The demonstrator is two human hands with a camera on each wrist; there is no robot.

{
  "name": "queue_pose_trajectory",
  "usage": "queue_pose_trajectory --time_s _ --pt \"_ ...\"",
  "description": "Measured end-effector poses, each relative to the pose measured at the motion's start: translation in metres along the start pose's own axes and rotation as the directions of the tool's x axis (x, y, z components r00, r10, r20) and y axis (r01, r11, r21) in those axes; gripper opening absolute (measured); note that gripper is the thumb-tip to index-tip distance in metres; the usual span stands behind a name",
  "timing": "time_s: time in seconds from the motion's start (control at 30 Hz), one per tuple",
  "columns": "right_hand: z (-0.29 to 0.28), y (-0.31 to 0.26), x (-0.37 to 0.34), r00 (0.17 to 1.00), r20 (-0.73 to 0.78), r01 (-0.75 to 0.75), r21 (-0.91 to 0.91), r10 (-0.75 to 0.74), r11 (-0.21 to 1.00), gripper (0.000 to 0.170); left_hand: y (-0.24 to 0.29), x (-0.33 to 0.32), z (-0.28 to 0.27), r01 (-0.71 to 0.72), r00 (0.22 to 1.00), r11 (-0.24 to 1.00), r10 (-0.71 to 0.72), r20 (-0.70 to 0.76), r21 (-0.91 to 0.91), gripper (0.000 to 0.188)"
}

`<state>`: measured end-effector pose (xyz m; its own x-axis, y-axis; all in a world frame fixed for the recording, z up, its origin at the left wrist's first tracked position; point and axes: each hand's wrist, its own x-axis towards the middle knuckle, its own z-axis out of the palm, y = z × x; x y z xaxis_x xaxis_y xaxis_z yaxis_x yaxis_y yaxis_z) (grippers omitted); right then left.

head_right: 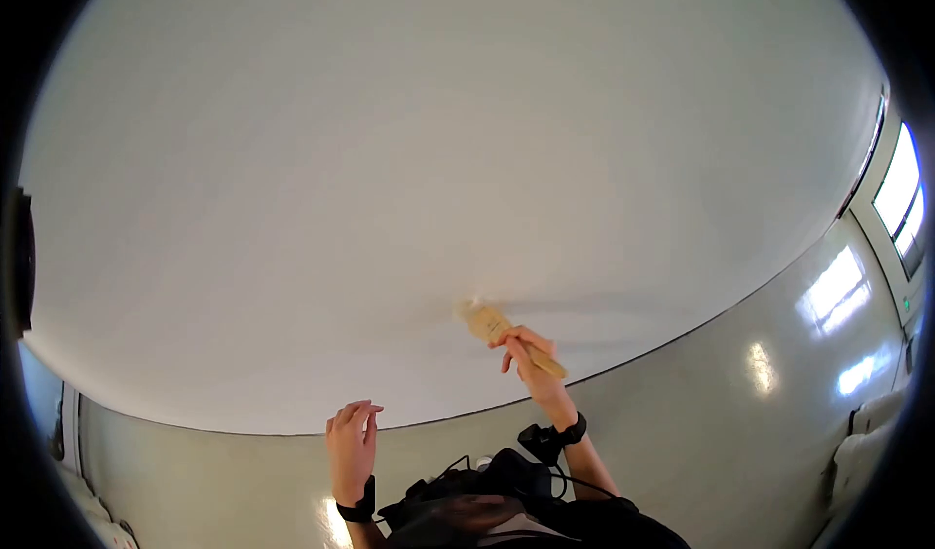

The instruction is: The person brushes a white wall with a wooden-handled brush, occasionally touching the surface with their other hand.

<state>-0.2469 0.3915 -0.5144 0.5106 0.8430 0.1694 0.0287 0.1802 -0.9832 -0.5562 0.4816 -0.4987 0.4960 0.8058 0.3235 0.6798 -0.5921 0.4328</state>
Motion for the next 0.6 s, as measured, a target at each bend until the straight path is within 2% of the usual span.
queue_pose_trajectory --time_s 0.1,0.2,0.3,0.37,0.43,0.5,0.6 --pt "0.009 -0.002 -0.002 0.992 0.121 0.053 -0.166 -0.033 0.985 0.017 0.005 -0.001 -0.011 0.003 1.000 1.000 -0.003 0.027 -0.007 0.011" --pt "0.022 -0.054 -0.003 0.988 0.138 0.083 -0.065 -0.074 0.994 0.018 0.003 0.003 -0.011 0.020 0.999 1.000 -0.020 0.050 -0.011 0.011" --pt "0.029 -0.109 0.005 0.917 0.138 0.378 -0.007 -0.373 0.926 0.020 0.010 0.001 -0.015 0.018 0.999 1.000 -0.017 0.027 -0.021 0.011" --pt "0.043 -0.140 0.020 0.843 0.129 0.514 0.089 -0.522 0.853 0.023 0.010 0.002 -0.017 0.015 1.000 1.000 -0.014 0.021 -0.018 0.011" --pt "0.054 -0.152 0.032 0.785 0.108 0.606 0.071 -0.610 0.792 0.023 0.009 0.001 -0.016 0.001 1.000 1.000 0.000 0.019 -0.024 0.012" --pt "0.057 -0.157 0.039 0.770 0.104 0.637 -0.064 -0.630 0.768 0.021 0.008 0.001 -0.013 0.005 1.000 0.999 -0.004 0.021 -0.035 0.012" --pt "0.048 -0.137 0.039 0.718 0.091 0.677 -0.326 -0.691 0.660 0.017 0.002 -0.003 -0.005 0.011 1.000 0.999 -0.011 0.004 -0.046 0.012"
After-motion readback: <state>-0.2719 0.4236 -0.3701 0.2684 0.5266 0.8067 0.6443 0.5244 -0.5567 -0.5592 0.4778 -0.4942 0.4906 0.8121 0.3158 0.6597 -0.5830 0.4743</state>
